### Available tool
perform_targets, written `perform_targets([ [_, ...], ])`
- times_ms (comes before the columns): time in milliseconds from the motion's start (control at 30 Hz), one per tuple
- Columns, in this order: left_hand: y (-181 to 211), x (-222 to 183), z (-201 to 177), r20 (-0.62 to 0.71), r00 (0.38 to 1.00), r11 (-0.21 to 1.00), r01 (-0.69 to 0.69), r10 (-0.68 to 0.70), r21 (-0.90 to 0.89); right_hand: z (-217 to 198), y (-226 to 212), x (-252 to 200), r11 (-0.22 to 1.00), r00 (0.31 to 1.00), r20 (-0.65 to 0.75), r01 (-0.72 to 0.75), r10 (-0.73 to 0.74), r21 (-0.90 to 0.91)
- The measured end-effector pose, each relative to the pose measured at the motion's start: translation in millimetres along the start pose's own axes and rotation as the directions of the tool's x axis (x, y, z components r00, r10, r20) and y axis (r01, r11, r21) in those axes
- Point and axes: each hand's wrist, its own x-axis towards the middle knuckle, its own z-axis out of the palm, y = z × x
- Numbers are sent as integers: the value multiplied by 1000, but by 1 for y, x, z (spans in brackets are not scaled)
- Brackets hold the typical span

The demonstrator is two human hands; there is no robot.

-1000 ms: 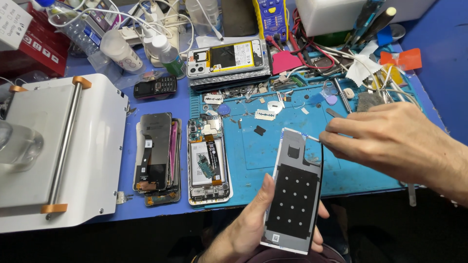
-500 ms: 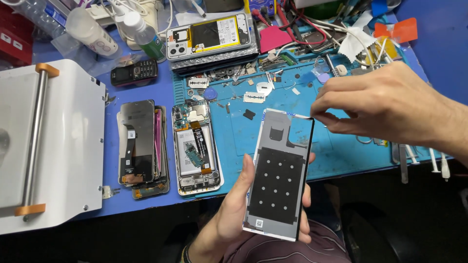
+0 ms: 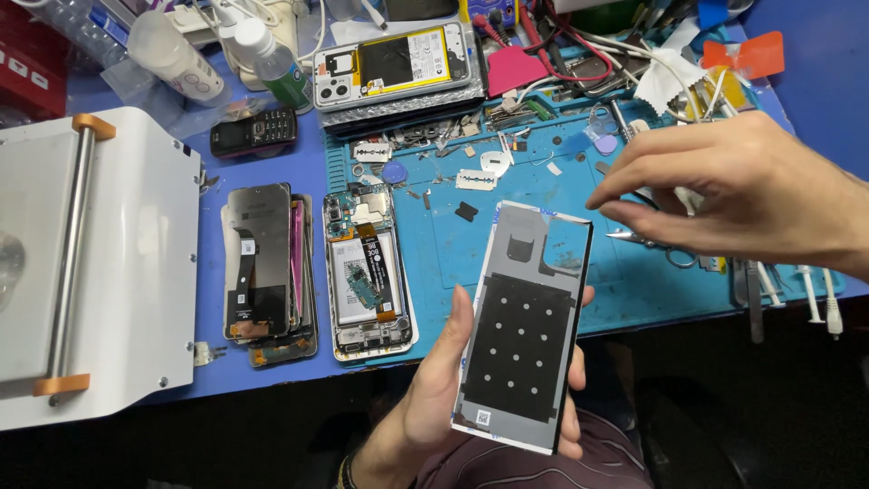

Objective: The person applies adhesive tape to the edges of a smartphone back cover, using scissors to cut the tape and fingers to smooth it down. They handle the back cover and a disassembled phone chassis on a cluttered workbench.

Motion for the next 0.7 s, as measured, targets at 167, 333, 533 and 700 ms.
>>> perform_targets([
  [167, -2, 1, -3, 9, 1000, 1000, 5, -5, 27, 2, -3, -2, 982, 993, -10, 112, -115, -151],
  [333, -3, 1, -3, 2, 1000, 999, 2, -2, 40, 5, -4, -3, 962, 990, 0, 136, -140, -237],
  [533, -2, 1, 0, 0, 1000, 999, 2, -2, 44, 8, -2, -3, 881, 972, 12, 219, -236, -420],
  [700, -10, -1, -6, 4, 999, 998, 43, -43, 43, 9, 2, -1, 847, 976, -34, 169, -215, -504],
])
